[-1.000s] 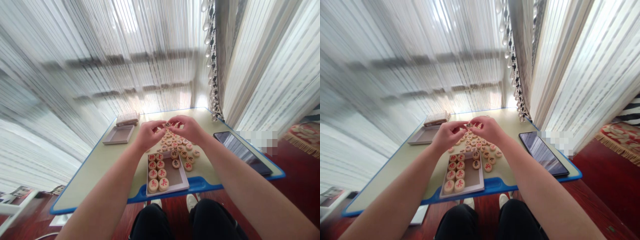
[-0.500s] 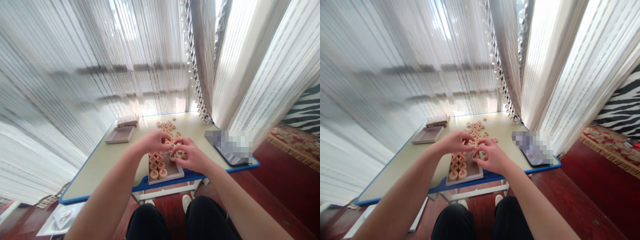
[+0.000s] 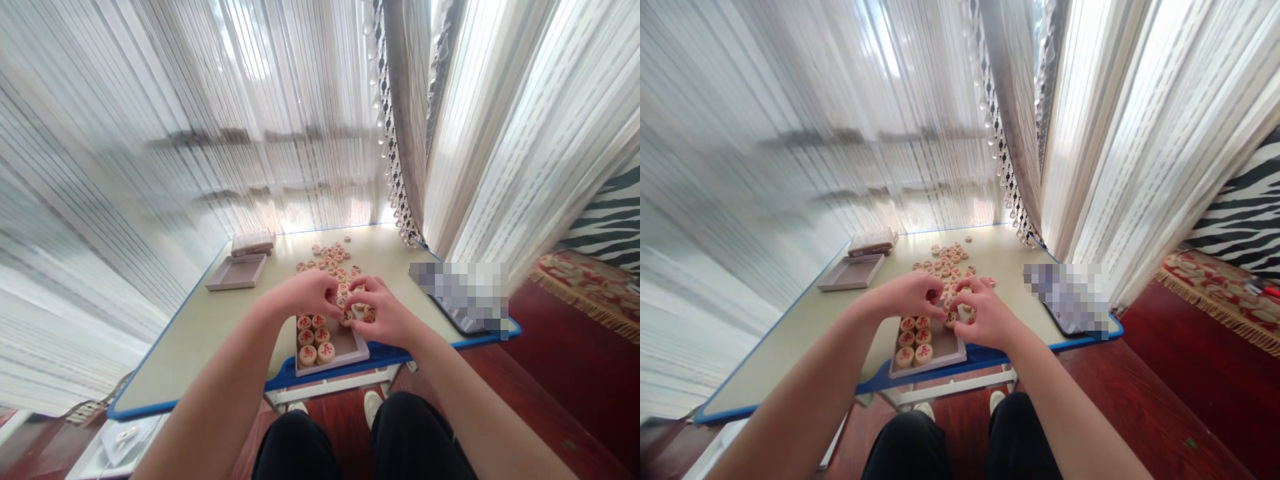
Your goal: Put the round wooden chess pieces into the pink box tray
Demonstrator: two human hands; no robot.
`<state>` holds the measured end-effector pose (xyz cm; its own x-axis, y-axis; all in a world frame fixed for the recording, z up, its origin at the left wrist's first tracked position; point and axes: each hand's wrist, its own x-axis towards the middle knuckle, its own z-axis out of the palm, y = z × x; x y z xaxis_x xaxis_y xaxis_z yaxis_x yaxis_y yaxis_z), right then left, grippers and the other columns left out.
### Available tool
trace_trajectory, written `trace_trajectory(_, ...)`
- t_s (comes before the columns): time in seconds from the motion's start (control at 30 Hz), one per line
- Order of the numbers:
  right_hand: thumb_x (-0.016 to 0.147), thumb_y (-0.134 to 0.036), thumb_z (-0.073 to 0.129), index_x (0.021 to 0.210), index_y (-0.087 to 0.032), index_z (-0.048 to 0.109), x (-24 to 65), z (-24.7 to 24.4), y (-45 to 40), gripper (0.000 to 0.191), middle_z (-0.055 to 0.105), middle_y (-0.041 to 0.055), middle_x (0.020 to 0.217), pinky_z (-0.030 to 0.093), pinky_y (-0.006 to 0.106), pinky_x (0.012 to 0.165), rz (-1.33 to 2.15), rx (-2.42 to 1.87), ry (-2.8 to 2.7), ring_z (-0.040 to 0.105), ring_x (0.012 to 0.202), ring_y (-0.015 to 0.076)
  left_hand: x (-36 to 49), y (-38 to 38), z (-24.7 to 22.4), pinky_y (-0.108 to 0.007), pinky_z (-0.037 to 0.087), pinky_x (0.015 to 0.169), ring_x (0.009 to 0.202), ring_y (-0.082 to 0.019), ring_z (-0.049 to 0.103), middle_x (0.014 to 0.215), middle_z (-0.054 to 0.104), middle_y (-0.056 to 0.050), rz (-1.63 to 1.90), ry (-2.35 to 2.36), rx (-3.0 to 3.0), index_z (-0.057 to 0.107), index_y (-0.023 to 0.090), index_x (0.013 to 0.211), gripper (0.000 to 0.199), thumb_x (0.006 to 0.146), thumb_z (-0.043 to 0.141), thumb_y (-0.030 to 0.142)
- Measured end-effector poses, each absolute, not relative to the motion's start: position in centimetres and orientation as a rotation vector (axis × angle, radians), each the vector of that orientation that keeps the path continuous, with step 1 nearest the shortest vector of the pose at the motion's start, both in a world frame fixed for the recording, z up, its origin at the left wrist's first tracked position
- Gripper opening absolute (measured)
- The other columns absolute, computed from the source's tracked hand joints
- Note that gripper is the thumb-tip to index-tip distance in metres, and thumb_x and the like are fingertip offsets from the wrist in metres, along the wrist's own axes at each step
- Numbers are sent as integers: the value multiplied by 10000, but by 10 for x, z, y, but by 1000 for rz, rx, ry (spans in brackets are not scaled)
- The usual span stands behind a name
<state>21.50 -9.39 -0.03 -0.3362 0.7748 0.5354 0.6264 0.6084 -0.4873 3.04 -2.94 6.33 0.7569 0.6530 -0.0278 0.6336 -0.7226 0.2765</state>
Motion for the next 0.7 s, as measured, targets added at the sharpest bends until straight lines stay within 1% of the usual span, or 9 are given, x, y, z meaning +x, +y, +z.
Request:
trace_trajectory(0.23, 648, -239, 689, 865, -238, 665, 215, 0, -93, 217, 512, 58, 1078, 367, 409, 953, 251, -1095, -2072, 450, 1048, 241, 33, -27, 62, -230, 229, 471, 486, -77, 355, 490, 428, 56, 79, 1051, 2660, 469, 168, 542, 380, 581, 658, 495)
trace_trajectory(0.4, 664, -234, 678, 793, -240, 676, 215, -3, -91, 129, 527, 48, 1040, 359, 407, 950, 250, -1087, -2074, 473, 1016, 226, 33, -24, 60, -234, 217, 469, 486, -76, 337, 481, 408, 55, 47, 1044, 2653, 454, 167, 531, 406, 578, 643, 523)
trace_trajectory(0.5, 665, -232, 679, 785, -238, 676, 215, -4, -89, 120, 538, 43, 1018, 351, 407, 955, 253, -1078, -2084, 489, 1003, 218, 31, -22, 60, -238, 213, 471, 485, -74, 317, 473, 377, 58, 24, 1051, 2629, 438, 169, 525, 416, 582, 635, 531)
trace_trajectory(0.57, 667, -235, 679, 780, -238, 678, 215, -4, -89, 113, 544, 39, 1007, 351, 405, 951, 250, -1079, -2082, 498, 992, 213, 29, -21, 61, -238, 214, 468, 483, -74, 308, 476, 368, 59, 31, 1061, 2593, 426, 172, 528, 397, 593, 628, 507)
trace_trajectory(0.7, 664, -229, 680, 774, -234, 684, 215, -4, -89, 111, 546, 41, 1002, 366, 395, 935, 264, -1085, -2065, 516, 967, 206, 25, -18, 61, -236, 224, 468, 494, -75, 308, 501, 346, 54, 140, 1034, 2522, 390, 176, 529, 300, 636, 572, 388)
